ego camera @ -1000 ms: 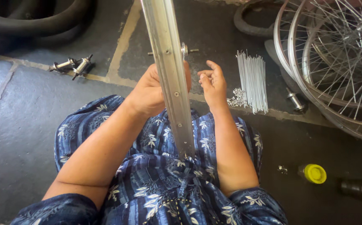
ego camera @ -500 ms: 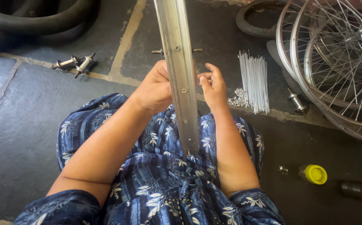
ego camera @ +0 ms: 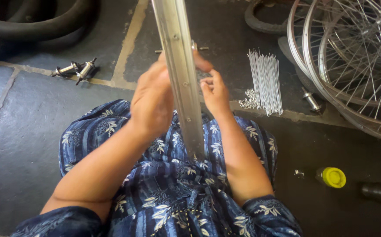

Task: The person sits on the floor with a bicycle wheel rim on their lap and laces spokes into it, threading each spoke through the hub flange and rim eyelets one at a time, taking new spokes from a bundle on the floor beside them.

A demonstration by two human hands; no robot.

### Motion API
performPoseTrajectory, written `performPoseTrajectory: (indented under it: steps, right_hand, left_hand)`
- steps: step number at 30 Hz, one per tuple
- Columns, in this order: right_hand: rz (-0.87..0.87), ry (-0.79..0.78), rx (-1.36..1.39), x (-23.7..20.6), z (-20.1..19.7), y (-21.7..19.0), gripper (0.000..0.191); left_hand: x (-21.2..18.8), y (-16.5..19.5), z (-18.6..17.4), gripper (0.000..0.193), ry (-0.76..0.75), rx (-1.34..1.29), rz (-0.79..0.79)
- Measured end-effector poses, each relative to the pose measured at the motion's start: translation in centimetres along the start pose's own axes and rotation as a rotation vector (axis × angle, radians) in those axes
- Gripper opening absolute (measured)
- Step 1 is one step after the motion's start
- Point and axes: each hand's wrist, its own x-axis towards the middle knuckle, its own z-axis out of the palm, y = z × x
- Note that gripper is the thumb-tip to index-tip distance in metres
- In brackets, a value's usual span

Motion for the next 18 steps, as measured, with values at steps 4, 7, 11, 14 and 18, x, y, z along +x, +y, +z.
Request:
performPoseTrajectory:
  steps: [4, 7, 11, 14, 18]
  right_hand:
    - [-0.01, -0.073, -0.004, -0.8, 1.6, 0.4, 0.051]
    - [-0.101, -0.11, -0.065, -1.2, 1.6, 0.0, 0.055]
    - [0.003, -0.033, -0.161, -0.5, -0.7, -0.4, 0.052]
    - [0.028, 0.042, -0.139, 0.8, -4.0, -0.1, 0.046]
    - [0.093, 0.168, -0.204, 1.7, -9.2, 1.3, 0.037]
  left_hand:
    - [-1.4, 2.1, 2.8, 0.057, 0.13, 0.35, 0.029]
    - [-1.1, 2.3, 3.9, 0.064, 0.242, 0.681, 0.012]
    - [-0.4, 4.1, 0.2, 0.07, 0.202, 0.641, 0.026]
    - [0.8, 5.9, -6.2, 0.069, 0.337, 0.52, -0.234]
    - [1.9, 6.5, -13.8, 0.048, 0.372, 0.782, -0.154]
